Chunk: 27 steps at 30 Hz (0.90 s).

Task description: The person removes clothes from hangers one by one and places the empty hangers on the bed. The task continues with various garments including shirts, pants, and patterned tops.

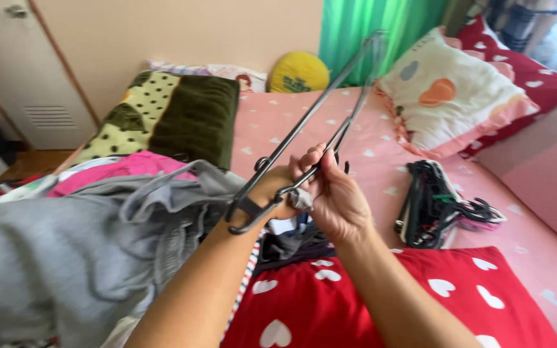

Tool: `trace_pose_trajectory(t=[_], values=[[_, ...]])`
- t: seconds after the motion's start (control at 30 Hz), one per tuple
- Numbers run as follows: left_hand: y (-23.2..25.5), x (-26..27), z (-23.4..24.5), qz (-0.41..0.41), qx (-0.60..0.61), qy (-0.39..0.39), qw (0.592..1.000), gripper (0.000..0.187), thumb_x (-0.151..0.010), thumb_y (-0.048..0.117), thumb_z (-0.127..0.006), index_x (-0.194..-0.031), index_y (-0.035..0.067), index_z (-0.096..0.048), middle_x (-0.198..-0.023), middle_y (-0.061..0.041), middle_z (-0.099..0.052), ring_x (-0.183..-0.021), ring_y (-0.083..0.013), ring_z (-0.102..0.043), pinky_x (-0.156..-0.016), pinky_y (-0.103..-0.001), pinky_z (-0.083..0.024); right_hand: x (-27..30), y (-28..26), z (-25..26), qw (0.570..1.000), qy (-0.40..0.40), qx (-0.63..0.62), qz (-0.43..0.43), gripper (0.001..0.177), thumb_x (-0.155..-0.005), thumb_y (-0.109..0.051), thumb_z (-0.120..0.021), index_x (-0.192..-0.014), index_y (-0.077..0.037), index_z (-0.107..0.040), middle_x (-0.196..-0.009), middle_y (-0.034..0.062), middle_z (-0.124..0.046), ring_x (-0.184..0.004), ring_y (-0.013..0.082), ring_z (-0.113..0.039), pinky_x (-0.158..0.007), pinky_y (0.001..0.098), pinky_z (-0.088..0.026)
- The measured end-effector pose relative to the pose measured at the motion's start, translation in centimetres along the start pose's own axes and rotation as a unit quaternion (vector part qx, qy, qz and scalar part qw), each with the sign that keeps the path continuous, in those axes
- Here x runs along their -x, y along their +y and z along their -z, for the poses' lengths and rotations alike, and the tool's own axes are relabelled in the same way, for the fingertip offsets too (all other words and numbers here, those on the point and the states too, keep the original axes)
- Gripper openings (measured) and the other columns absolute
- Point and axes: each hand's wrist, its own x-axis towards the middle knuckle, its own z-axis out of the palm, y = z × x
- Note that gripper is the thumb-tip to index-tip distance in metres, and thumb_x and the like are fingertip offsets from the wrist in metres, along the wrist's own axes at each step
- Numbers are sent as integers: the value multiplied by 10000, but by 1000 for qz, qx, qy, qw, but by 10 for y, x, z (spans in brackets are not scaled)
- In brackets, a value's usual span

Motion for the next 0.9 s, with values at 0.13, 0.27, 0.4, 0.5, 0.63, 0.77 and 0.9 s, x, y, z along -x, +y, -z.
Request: trace_pose_trajectory(t=[0.13,0.27,0.4,0.5,0.63,0.77,0.9], values=[[-5,-4,-54,-70,-74,-74,992,525,-848,457,-679,-1286,169,-701,-1251,-143,-705,-1231,-340,-645,-1027,-460,-533,23,-24,-14,989,15,-3,148,216,-1049,-170,-542,-1095,-25,-696,-1083,133,-746,-1170,314,-676,-1197,609,-401],[12,4,-69,-20,150,-152,977,484,-864,386,-692,-1314,230,-603,-1330,3,-608,-868,-137,-647,-623,-327,-544,23,-89,13,967,78,56,235,94,-1034,-204,-578,-1048,-114,-604,-951,86,-635,-891,240,-645,-1001,464,-538],[42,-60,-52,-69,131,66,987,342,-892,317,-645,-1162,146,-767,-1152,-136,-773,-1168,-340,-685,-996,-494,-550,36,-171,119,927,279,52,247,206,-1062,-246,-578,-1068,-57,-660,-904,45,-624,-778,147,-596,-752,312,-569],[74,-121,-85,-34,118,106,987,390,-866,384,-644,-1229,246,-688,-1185,-44,-741,-1187,-251,-673,-996,-422,-555,70,-229,206,868,417,26,268,267,-1083,-308,-514,-1073,-52,-587,-886,-31,-525,-730,76,-535,-611,211,-499],[135,-179,-149,8,351,-35,936,722,-834,206,-601,-1521,124,-393,-1473,-241,-494,-1246,-390,-609,-976,-490,-545,103,-278,262,810,501,127,276,305,-1103,-351,-433,-1024,-93,-575,-822,-42,-468,-653,60,-463,-556,186,-413],[155,-255,-206,53,378,-8,924,636,-872,230,-645,-1484,110,-518,-1268,-152,-666,-735,-176,-780,-602,-345,-677,96,-306,273,770,502,276,280,252,-1076,-286,-540,-1085,-43,-603,-808,19,-488,-663,95,-503,-562,187,-444],[162,-299,-211,65,314,64,945,390,-901,246,-577,-1268,174,-686,-1222,-112,-708,-1158,-348,-685,-925,-465,-592,89,-347,304,738,510,339,282,213,-1013,-218,-682,-1047,-44,-564,-799,46,-541,-662,135,-580,-582,269,-544]])
